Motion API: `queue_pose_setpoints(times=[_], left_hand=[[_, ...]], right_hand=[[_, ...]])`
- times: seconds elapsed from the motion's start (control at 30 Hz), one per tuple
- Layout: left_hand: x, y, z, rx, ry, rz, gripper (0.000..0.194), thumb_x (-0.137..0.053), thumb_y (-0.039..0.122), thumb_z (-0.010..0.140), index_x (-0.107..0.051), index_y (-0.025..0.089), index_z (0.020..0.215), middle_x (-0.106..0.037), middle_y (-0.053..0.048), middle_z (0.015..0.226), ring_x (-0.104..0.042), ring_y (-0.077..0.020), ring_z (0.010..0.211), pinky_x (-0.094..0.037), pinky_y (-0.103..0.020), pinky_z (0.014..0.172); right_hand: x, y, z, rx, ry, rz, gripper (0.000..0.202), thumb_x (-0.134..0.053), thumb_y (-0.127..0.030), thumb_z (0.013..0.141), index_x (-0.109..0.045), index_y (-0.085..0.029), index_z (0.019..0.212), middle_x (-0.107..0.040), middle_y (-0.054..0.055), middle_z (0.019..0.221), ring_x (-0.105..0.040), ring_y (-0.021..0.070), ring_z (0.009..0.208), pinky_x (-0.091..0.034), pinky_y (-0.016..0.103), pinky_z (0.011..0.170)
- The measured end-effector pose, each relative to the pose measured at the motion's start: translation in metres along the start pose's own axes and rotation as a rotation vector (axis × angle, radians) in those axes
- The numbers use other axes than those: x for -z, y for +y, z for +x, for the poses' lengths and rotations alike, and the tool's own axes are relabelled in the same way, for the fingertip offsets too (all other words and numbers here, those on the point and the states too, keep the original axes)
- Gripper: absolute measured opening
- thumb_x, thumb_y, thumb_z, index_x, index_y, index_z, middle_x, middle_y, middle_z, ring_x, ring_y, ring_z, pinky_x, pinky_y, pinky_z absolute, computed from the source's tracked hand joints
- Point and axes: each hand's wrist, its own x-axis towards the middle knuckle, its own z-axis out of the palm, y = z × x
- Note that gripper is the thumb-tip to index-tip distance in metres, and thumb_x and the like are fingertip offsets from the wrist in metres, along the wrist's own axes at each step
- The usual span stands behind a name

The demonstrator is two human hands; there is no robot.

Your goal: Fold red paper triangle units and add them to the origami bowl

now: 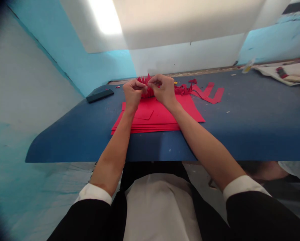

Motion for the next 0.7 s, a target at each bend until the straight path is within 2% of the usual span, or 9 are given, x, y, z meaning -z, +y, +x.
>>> queue_pose_setpoints(times=[0.17, 0.37, 0.5, 0.6, 0.7], left_hand=[[0.000, 0.010, -0.002, 0.069, -0.027, -0.120, 0.051, -0.094, 0.018, 0.074, -0.044, 0.026, 0.079, -0.064, 0.008, 0.059, -0.061, -0.0130, 0.051, -0.048, -0.026, 0.055], [0.001, 0.015, -0.004, 0.095, -0.048, -0.170, 0.070, -0.101, 0.049, 0.069, -0.036, 0.028, 0.082, -0.061, 0.009, 0.058, -0.060, -0.0154, 0.048, -0.047, -0.031, 0.053], [0.004, 0.013, -0.004, 0.131, -0.088, -0.174, 0.068, -0.096, 0.063, 0.071, -0.037, 0.029, 0.082, -0.061, 0.008, 0.061, -0.058, -0.0170, 0.052, -0.050, -0.036, 0.058], [0.005, 0.006, -0.001, 0.133, -0.100, -0.147, 0.071, -0.095, 0.072, 0.066, -0.039, 0.029, 0.080, -0.060, 0.007, 0.062, -0.057, -0.0176, 0.055, -0.050, -0.039, 0.061], [0.006, -0.004, 0.004, 0.043, -0.158, -0.103, 0.067, -0.088, 0.080, 0.069, -0.046, 0.029, 0.075, -0.054, 0.004, 0.063, -0.059, -0.0173, 0.063, -0.050, -0.040, 0.064]], right_hand=[[-0.002, 0.003, 0.000, -0.009, -0.005, -0.011, 0.030, -0.080, -0.051, 0.087, -0.067, -0.026, 0.077, -0.071, -0.001, 0.074, -0.061, 0.0169, 0.066, -0.050, 0.037, 0.065], [-0.002, 0.009, 0.001, -0.071, 0.049, 0.031, 0.043, -0.088, -0.054, 0.081, -0.054, -0.029, 0.086, -0.064, -0.003, 0.071, -0.057, 0.0171, 0.065, -0.051, 0.036, 0.063], [0.000, 0.016, 0.002, -0.124, 0.006, 0.059, 0.043, -0.084, -0.058, 0.086, -0.052, -0.031, 0.094, -0.067, -0.002, 0.072, -0.064, 0.0203, 0.072, -0.056, 0.039, 0.068], [0.001, 0.019, 0.004, -0.128, -0.004, 0.077, 0.039, -0.081, -0.059, 0.088, -0.055, -0.031, 0.096, -0.066, -0.002, 0.071, -0.067, 0.0216, 0.072, -0.058, 0.040, 0.069], [0.001, 0.018, 0.004, -0.123, -0.032, 0.053, 0.032, -0.076, -0.058, 0.092, -0.059, -0.032, 0.098, -0.065, -0.001, 0.071, -0.067, 0.0227, 0.074, -0.059, 0.042, 0.072]])
